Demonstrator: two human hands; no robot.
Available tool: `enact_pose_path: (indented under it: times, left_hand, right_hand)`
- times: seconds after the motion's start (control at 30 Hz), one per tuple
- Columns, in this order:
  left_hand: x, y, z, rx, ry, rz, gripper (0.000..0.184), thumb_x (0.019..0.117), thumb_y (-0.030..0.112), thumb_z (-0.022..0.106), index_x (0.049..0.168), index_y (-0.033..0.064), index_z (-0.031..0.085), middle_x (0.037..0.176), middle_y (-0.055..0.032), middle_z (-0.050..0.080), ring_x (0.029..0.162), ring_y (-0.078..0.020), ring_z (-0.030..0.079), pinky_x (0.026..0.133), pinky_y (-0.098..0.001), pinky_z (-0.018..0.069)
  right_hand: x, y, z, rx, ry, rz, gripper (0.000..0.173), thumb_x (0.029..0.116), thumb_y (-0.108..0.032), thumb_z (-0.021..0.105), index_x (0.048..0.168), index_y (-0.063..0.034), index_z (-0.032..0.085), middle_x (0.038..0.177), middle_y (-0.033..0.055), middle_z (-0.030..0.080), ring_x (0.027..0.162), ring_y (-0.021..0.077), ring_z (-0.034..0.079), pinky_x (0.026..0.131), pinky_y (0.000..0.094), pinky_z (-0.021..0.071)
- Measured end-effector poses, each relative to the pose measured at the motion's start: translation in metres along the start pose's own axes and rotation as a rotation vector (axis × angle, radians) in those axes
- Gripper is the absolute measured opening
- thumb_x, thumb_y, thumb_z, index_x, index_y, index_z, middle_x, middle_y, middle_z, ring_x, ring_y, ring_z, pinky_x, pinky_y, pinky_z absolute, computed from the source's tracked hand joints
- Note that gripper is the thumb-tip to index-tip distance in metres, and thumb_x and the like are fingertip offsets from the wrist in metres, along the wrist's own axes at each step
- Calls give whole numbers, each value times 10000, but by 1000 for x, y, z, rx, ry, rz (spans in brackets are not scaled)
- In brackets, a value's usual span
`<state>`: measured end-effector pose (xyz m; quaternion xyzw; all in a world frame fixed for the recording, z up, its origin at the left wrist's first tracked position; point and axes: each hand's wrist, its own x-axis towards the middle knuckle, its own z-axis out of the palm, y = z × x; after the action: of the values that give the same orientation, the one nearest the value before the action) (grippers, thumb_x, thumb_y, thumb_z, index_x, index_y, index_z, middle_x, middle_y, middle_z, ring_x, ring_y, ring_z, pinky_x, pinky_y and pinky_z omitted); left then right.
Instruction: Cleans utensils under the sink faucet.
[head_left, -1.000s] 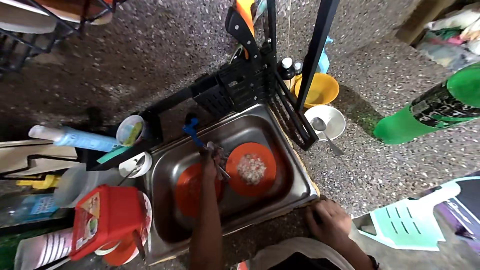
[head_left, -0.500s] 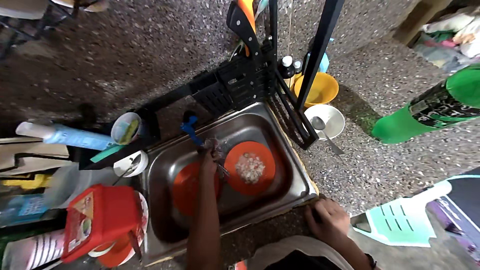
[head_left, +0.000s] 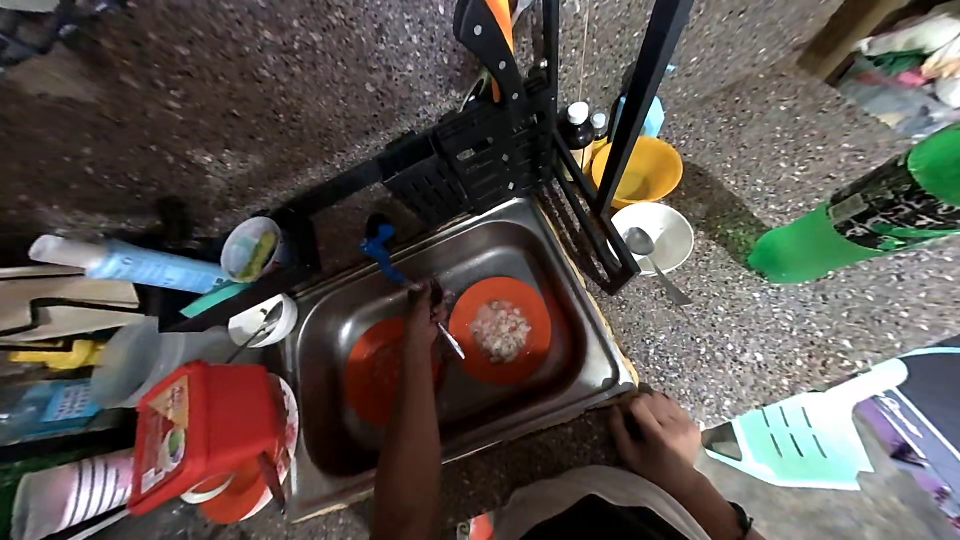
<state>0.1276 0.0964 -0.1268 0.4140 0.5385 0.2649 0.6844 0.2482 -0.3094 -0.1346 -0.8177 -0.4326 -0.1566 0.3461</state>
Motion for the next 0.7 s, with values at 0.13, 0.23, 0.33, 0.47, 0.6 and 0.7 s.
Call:
enact_pose_path:
  times: [0.13, 0.23, 0.33, 0.47, 0.6, 0.7]
  left_hand:
    - [2, -1, 4, -139, 31, 31, 176, 1051, 21, 459, 1187, -11, 566, 973, -92, 705, 721, -96, 671, 644, -210, 567]
    - [0, 0, 2, -171, 30, 101, 253, 974, -102, 464, 1207, -31, 535, 1028, -107, 689, 857, -132, 694, 780, -250, 591]
    - [5, -3, -3, -125, 5, 126, 188, 986, -59, 523, 1154, 8, 574, 909, -59, 673, 727, -91, 637, 670, -219, 555]
    - [4, -1, -4, -102, -4, 87, 191, 946, -91, 529, 1098, 21, 556, 859, -59, 646, 634, -76, 590, 566, -191, 517]
    - [1, -2, -4, -75, -3, 49, 206, 929, -103, 510, 1096, 11, 547, 860, -65, 630, 553, -51, 528, 483, -168, 463]
    - [1, -5, -5, -105, -14, 59, 179, 936, -96, 479, 1046, 28, 548, 851, -51, 619, 539, -47, 506, 468, -164, 445]
  right_hand:
    - [1, 0, 0, 0, 5, 1, 306, 923, -343, 548, 716, -126, 612, 681, 48, 637, 666, 227, 643, 573, 397, 499]
    - [1, -2, 0, -1, 5, 4, 311, 924, -344, 549, 709, -127, 607, 672, 49, 625, 658, 230, 634, 568, 395, 488]
    - [-1, 0, 1, -3, 4, 7, 313, 926, -347, 546, 714, -127, 614, 679, 54, 633, 663, 237, 640, 568, 402, 492]
    - [-2, 0, 0, -6, -5, 18, 313, 923, -354, 555, 716, -127, 623, 692, 58, 643, 671, 245, 648, 570, 415, 501]
    - [-2, 1, 1, 5, -1, 15, 310, 924, -343, 552, 710, -129, 618, 683, 50, 639, 665, 238, 643, 570, 407, 498]
    - [-1, 1, 1, 10, 2, 9, 319, 925, -342, 550, 696, -127, 601, 664, 50, 623, 654, 237, 637, 563, 401, 492]
